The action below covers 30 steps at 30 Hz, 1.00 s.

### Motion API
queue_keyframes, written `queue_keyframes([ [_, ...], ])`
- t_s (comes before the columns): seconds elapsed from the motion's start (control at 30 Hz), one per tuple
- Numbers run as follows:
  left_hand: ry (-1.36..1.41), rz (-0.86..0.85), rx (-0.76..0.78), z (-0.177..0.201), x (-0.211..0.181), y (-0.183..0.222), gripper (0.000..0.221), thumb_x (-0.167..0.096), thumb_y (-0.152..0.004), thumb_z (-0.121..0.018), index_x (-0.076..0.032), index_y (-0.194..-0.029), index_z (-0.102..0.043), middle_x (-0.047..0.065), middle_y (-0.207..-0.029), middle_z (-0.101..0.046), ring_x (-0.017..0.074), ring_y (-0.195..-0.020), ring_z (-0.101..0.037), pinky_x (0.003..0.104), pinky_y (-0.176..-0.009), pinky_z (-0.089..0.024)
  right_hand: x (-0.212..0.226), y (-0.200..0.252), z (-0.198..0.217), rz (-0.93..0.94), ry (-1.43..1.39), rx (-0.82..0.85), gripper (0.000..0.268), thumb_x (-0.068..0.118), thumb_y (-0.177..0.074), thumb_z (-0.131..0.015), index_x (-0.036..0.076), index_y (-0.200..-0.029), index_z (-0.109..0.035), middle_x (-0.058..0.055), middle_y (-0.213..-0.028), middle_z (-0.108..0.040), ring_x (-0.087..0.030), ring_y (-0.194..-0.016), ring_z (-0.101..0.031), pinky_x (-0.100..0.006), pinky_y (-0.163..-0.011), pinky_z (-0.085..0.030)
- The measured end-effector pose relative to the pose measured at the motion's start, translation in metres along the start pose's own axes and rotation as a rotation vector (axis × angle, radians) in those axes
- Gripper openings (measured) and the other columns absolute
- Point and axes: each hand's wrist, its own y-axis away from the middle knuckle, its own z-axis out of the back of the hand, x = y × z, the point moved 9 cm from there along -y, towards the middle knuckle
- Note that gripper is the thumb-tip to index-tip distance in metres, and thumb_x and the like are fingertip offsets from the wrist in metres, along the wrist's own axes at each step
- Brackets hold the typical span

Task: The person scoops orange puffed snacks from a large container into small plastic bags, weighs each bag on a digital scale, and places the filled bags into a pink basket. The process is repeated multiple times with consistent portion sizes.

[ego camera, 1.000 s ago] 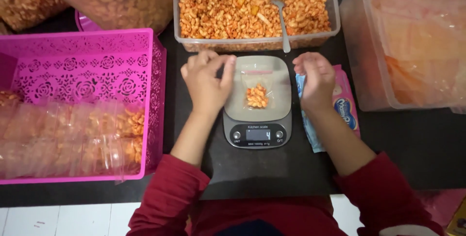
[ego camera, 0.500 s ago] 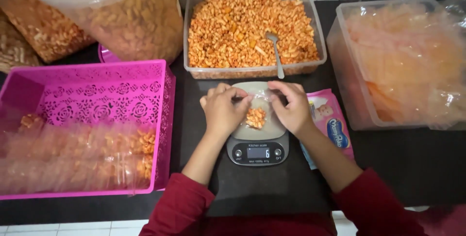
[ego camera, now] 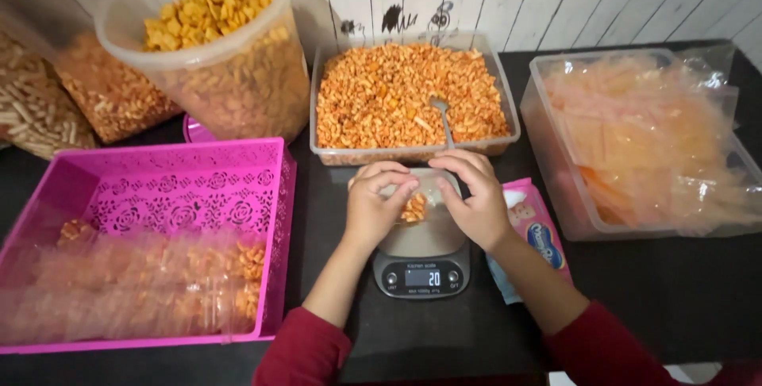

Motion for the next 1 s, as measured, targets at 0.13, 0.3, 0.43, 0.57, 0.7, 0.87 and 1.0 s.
queue_keyframes([
  [0.13,0.001,-0.045,-0.132,0.019,-0.021,-0.021,0.014,-0.036,-0.076,-0.087,-0.028,-0.076,-0.076,-0.01,-0.092,-0.073,0.0174,-0.097,-0.067,0.033,-0.094,-0.041,0.012,-0.034,0.004,0.011,-0.065,0.05,0.024,0.008,-0.092,-0.064,0.02,-0.108,-0.077,-0.005,-0.117,-0.071,-0.031,-0.113,-0.064,-0.043,-0.1,-0.046],
  [0.3,-0.103,-0.146,-0.259,0.029,-0.031,-0.047,0.02,-0.027,-0.07,-0.089,-0.022,-0.07,-0.07,-0.007,-0.09,-0.071,0.0199,-0.096,-0.065,0.035,-0.097,-0.037,-0.016,-0.063,-0.021,-0.097,-0.169,0.162,0.025,-0.001,-0.086,-0.059,0.013,-0.094,-0.078,-0.018,-0.108,-0.074,-0.039,-0.096,-0.07,-0.049,-0.086,-0.053],
  [0.43,-0.138,-0.175,-0.155,0.023,-0.039,-0.071,0.028,-0.021,-0.067,-0.089,-0.021,-0.075,-0.062,-0.006,-0.112,-0.068,0.0225,-0.112,-0.063,0.049,-0.109,-0.033,-0.043,-0.077,-0.036,-0.411,-0.242,0.161,0.021,0.007,-0.087,-0.065,0.014,-0.1,-0.081,-0.011,-0.099,-0.079,-0.019,-0.092,-0.073,-0.036,-0.084,-0.055],
  [0.57,0.019,-0.116,0.052,-0.001,-0.015,-0.093,0.087,-0.023,-0.062,-0.093,-0.011,-0.139,-0.054,0.02,-0.125,-0.065,0.0394,-0.122,-0.058,0.058,-0.107,-0.035,-0.038,-0.093,-0.044,-0.471,-0.408,0.191,0.027,0.001,-0.088,-0.061,0.009,-0.107,-0.079,-0.011,-0.097,-0.078,-0.017,-0.088,-0.069,-0.037,-0.085,-0.056],
  [0.7,0.099,-0.064,-0.082,0.006,0.007,-0.112,0.058,-0.02,-0.066,-0.092,-0.019,-0.12,-0.072,0.009,-0.089,-0.076,0.0315,-0.087,-0.074,0.043,-0.08,-0.058,-0.084,-0.105,-0.026,-0.193,0.05,0.105,0.026,0.0,-0.088,-0.066,0.021,-0.098,-0.078,-0.005,-0.101,-0.073,-0.027,-0.085,-0.071,-0.038,-0.078,-0.056],
  [0.87,0.067,0.092,-0.216,0.023,0.051,-0.125,0.069,-0.033,-0.067,-0.094,-0.027,-0.131,-0.069,0.007,-0.084,-0.078,0.0263,-0.083,-0.075,0.038,-0.076,-0.059,-0.143,-0.081,-0.045,-0.347,0.582,0.563,0.028,0.012,-0.073,-0.077,0.033,-0.091,-0.082,0.0,-0.1,-0.073,-0.027,-0.102,-0.069,-0.037,-0.09,-0.054],
  [1.0,-0.038,0.168,-0.263,0.028,0.076,-0.131,0.065,-0.037,-0.066,-0.094,-0.033,-0.127,-0.071,0.003,-0.078,-0.078,0.0226,-0.083,-0.076,0.034,-0.074,-0.059,-0.132,-0.106,-0.048,-0.318,0.39,0.51,0.02,0.015,-0.083,-0.069,0.027,-0.094,-0.08,-0.007,-0.088,-0.072,-0.03,-0.094,-0.07,-0.038,-0.083,-0.056],
])
